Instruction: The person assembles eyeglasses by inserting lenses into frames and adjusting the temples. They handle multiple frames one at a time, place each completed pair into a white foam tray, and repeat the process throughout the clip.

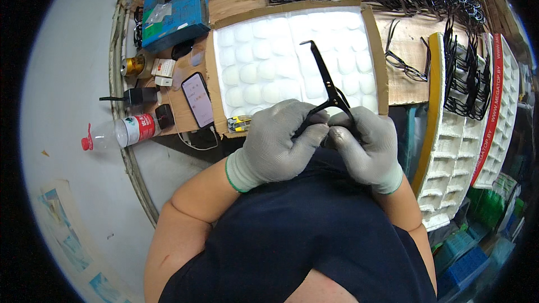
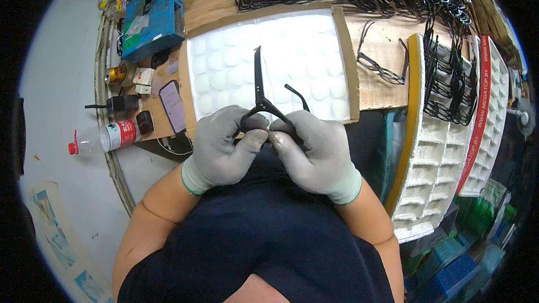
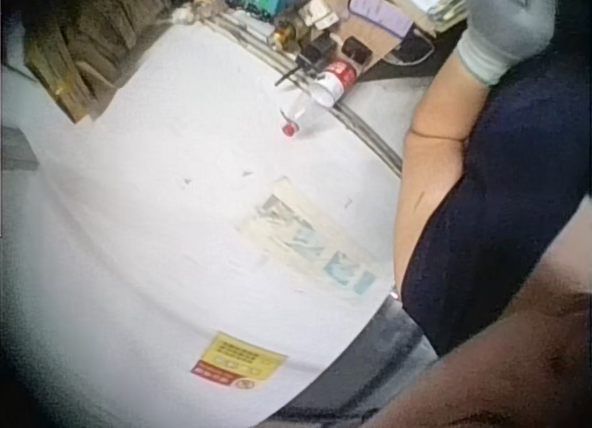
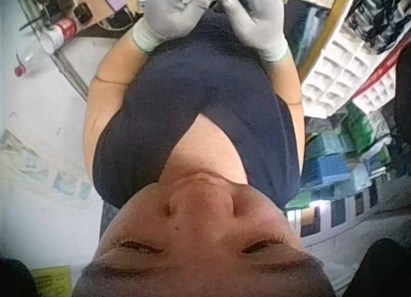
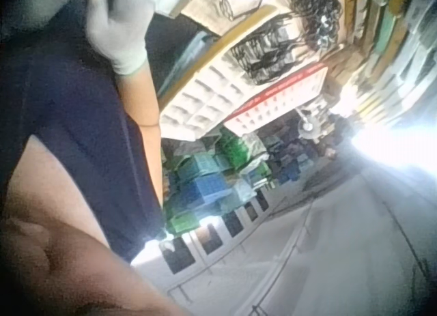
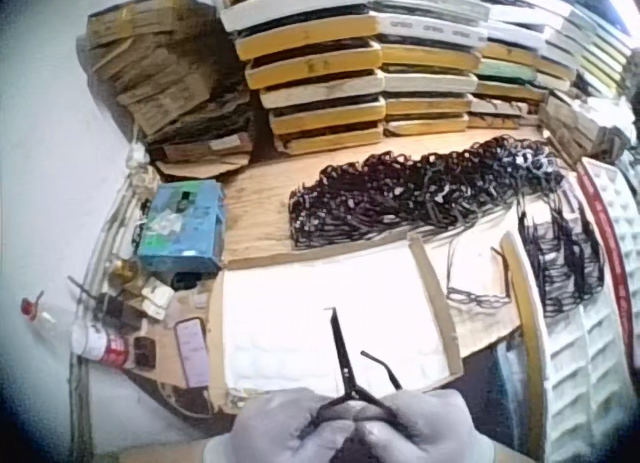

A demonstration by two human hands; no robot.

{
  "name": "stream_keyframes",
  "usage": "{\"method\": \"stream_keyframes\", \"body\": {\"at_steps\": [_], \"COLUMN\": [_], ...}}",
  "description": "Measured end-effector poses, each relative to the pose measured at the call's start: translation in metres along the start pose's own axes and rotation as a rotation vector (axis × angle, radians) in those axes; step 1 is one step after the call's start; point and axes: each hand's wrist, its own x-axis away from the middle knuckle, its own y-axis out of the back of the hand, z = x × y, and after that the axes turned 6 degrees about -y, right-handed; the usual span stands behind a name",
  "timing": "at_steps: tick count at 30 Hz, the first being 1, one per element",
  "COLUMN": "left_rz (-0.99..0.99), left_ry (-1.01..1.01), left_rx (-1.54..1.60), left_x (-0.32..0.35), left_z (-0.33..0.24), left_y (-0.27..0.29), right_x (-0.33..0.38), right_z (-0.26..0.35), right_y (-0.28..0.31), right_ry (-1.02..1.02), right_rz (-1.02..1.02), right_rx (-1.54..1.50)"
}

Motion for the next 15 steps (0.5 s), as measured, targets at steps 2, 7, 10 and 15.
{"method": "stream_keyframes", "body": {"at_steps": [2,7,10,15], "left_rz": [0.023,0.071,0.069,0.153], "left_ry": [-0.035,-0.035,0.039,0.277], "left_rx": [-0.026,-0.104,-0.097,-0.036], "left_x": [-0.006,-0.017,-0.023,-0.009], "left_z": [0.004,0.004,0.011,0.027], "left_y": [-0.002,-0.013,-0.024,-0.023], "right_x": [-0.005,-0.016,-0.017,-0.042], "right_z": [0.005,0.000,-0.036,-0.120], "right_y": [0.012,0.021,0.030,0.114], "right_ry": [-0.004,-0.134,-0.009,-0.222], "right_rz": [0.056,0.058,-0.221,-0.561], "right_rx": [0.061,0.171,0.479,1.163]}}
